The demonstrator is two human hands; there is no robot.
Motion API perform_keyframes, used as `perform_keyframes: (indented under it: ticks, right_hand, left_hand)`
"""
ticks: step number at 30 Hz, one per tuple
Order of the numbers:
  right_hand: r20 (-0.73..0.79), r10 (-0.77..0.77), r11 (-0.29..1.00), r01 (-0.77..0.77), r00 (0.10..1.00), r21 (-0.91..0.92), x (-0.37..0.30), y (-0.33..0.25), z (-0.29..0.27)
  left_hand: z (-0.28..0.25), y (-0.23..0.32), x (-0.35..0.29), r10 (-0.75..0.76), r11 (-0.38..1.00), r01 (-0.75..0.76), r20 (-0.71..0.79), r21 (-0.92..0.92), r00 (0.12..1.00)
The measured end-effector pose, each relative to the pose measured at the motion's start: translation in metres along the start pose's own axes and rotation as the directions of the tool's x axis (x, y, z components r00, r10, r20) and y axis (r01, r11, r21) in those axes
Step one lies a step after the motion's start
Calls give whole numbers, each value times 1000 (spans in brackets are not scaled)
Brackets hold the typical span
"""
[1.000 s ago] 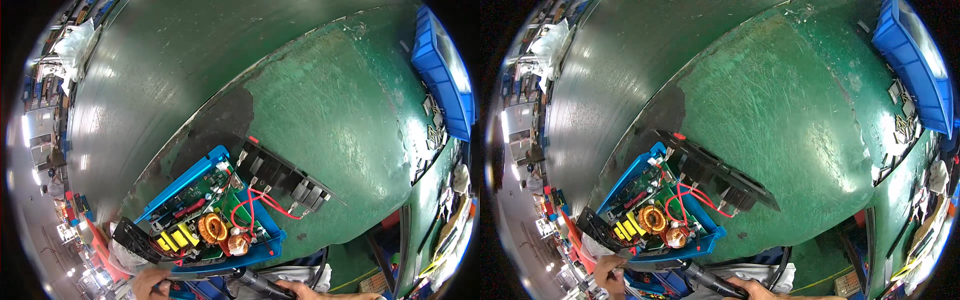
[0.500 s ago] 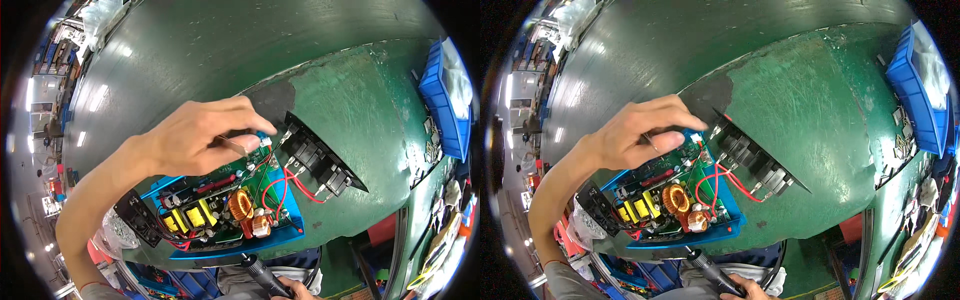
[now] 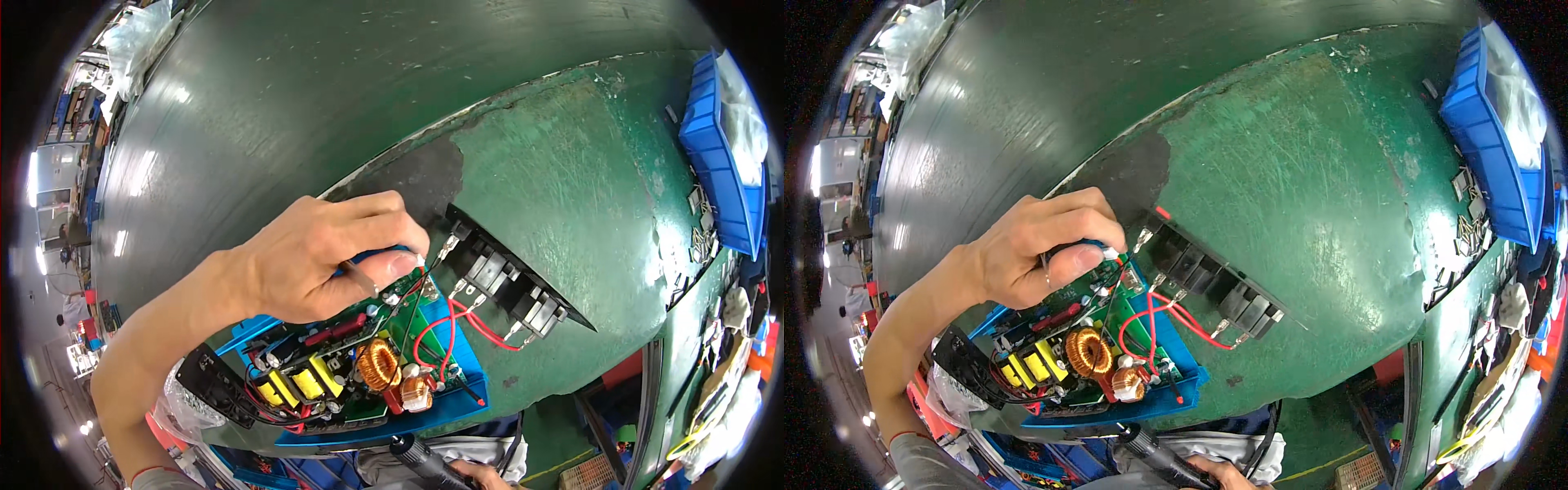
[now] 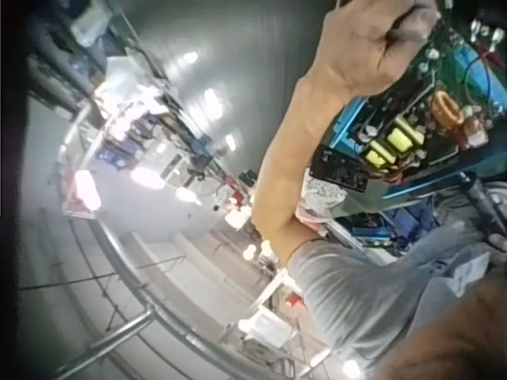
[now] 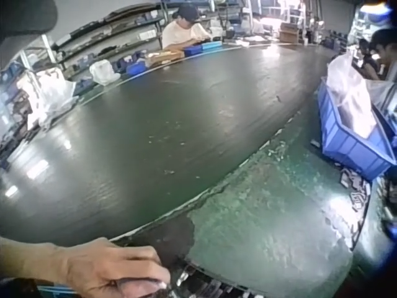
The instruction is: Assembling an electronic device, specifically a power inverter, by connecting wires to a circuit board and securing the housing with screws.
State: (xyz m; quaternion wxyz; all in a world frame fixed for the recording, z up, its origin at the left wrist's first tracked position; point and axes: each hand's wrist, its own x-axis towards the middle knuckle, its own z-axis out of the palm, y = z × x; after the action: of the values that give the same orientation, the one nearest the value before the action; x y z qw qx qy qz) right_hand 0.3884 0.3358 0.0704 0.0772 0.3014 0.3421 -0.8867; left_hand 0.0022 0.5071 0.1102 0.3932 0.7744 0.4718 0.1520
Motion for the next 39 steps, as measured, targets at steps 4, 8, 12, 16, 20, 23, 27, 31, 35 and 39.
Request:
perform_keyframes:
  ticks: [4, 8, 12, 16, 20, 23, 27, 31, 35, 39]
  right_hand:
    - [-20, -49, 999, 49, 999, 21, 1, 4, 2]
    - [13, -50, 998, 49, 999, 43, 0, 8, 0]
    - [17, -33, 999, 33, 999, 18, -1, 8, -2]
    - [45, 25, 991, -31, 999, 132, 1, 0, -6]
    - [74, 123, 974, -135, 990, 183, 1, 3, -6]
    - [90, 135, 972, -150, 987, 183, 1, -2, -9]
    - [73, 19, 981, -32, 997, 191, 0, 7, -6]
    - [68, 22, 985, -34, 997, 171, -1, -5, -7]
    - [65, 21, 992, -28, 998, 123, -6, -12, -5]
    - [5, -25, 982, 24, 1000, 185, -12, 15, 7]
  left_hand:
    - [-1, 0, 2, -28, 1000, 28, 34, 0, 999]
    - [-2, 1, 2, -60, 998, 60, 0, -36, 998]
    - [-2, -1, -3, -156, 975, 157, 19, -159, 988]
    - [0, -1, -1, -60, 994, 58, -16, -88, 998]
    - [2, -7, 0, -4, 997, 2, -29, -78, 1000]
    - [-2, -3, 4, -20, 999, 20, 20, -26, 1000]
    - [-4, -2, 6, -5, 1000, 6, 24, -22, 1000]
    - [-4, -2, 6, -22, 1000, 22, 55, -1, 998]
    - [-4, 5, 5, -28, 1000, 27, 59, 13, 998]
    - [-2, 9, 4, -38, 999, 36, 51, 36, 998]
